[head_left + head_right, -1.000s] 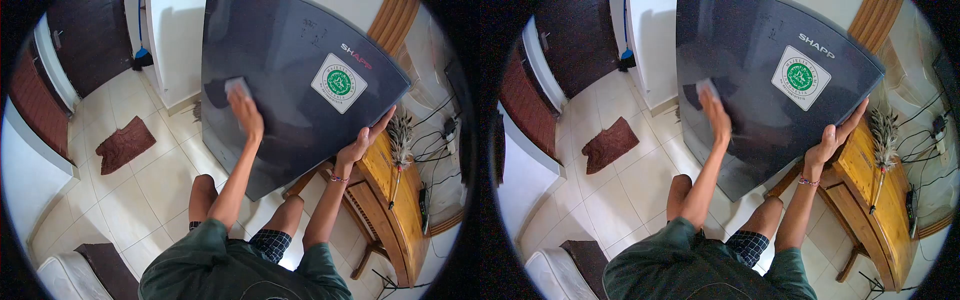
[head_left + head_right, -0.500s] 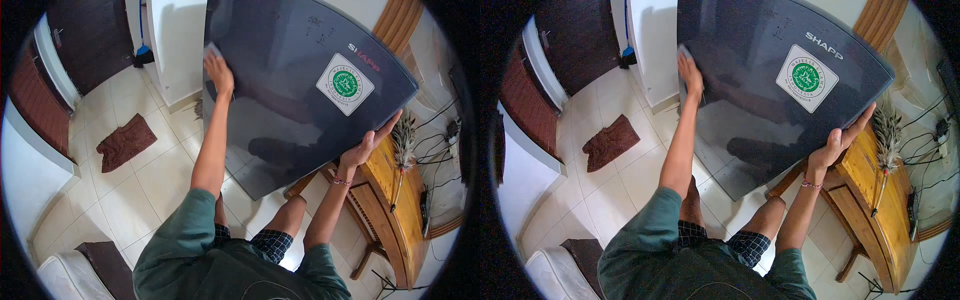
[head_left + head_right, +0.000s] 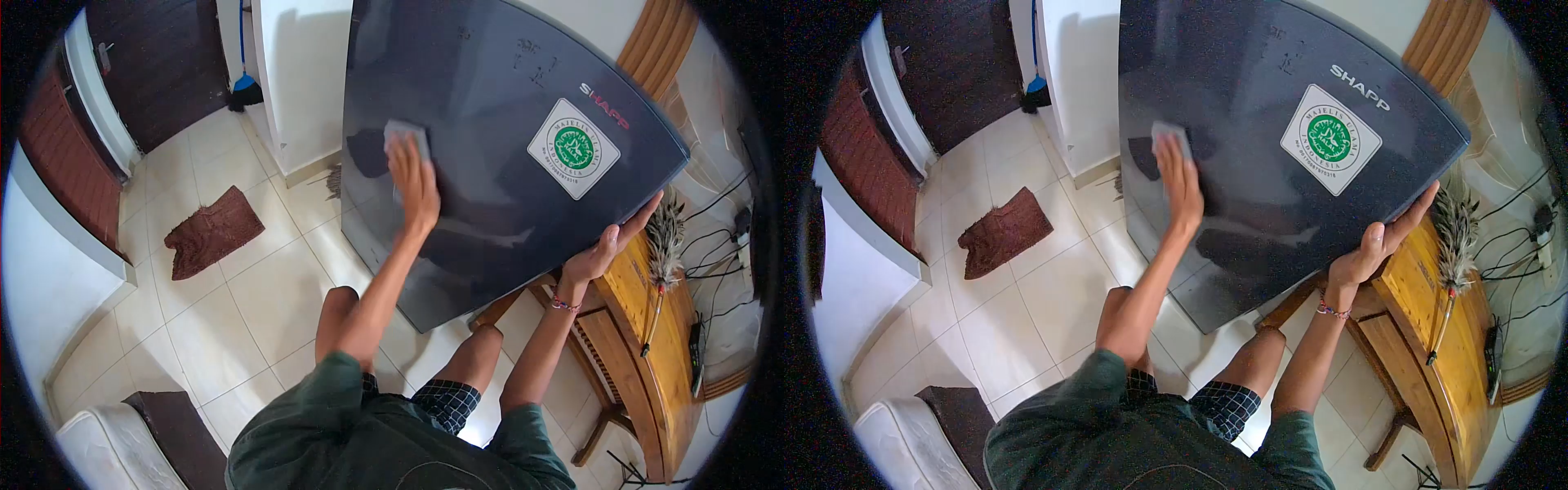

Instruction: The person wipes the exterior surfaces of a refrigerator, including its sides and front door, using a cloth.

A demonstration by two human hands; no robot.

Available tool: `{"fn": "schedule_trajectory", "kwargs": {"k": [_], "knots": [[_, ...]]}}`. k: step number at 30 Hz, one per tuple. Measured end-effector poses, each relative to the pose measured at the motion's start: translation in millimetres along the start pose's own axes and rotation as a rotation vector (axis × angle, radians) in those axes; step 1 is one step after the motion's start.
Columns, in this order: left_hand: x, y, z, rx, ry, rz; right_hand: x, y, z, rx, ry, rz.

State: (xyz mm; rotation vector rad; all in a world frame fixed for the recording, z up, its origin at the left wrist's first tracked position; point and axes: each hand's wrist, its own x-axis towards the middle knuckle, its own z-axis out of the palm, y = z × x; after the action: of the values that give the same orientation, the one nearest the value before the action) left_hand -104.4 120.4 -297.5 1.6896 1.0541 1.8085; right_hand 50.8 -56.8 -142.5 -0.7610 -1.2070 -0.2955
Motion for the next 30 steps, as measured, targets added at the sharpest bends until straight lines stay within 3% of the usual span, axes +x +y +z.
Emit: {"fn": "schedule_trajectory", "kwargs": {"k": [2, 6, 15, 16, 20, 25, 30], "knots": [[54, 19, -5, 0.021, 0.039, 0.211, 1, 0, 1, -0.007, 0.005, -0.008], [150, 15, -17, 0.054, 0.087, 0.284, 1, 1, 3, -0.017, 0.012, -0.02], [214, -83, -30, 0.045, 0.225, 0.246, -1, -1, 7, -0.059, 0.036, -0.011], [212, -101, -29, 0.01, 0.259, 0.134, 0, -2, 8, -0.036, 0.034, -0.012], [150, -149, -42, -0.162, 0.162, -0.22, 1, 0, 5, -0.089, 0.026, -0.033], [23, -226, -18, -0.043, 0.084, -0.372, 0, 2, 2, -0.116, 0.032, -0.023], [-51, -110, 11, -0.102, 0.07, -0.307, 0, 3, 2, -0.086, 0.043, -0.01]]}}
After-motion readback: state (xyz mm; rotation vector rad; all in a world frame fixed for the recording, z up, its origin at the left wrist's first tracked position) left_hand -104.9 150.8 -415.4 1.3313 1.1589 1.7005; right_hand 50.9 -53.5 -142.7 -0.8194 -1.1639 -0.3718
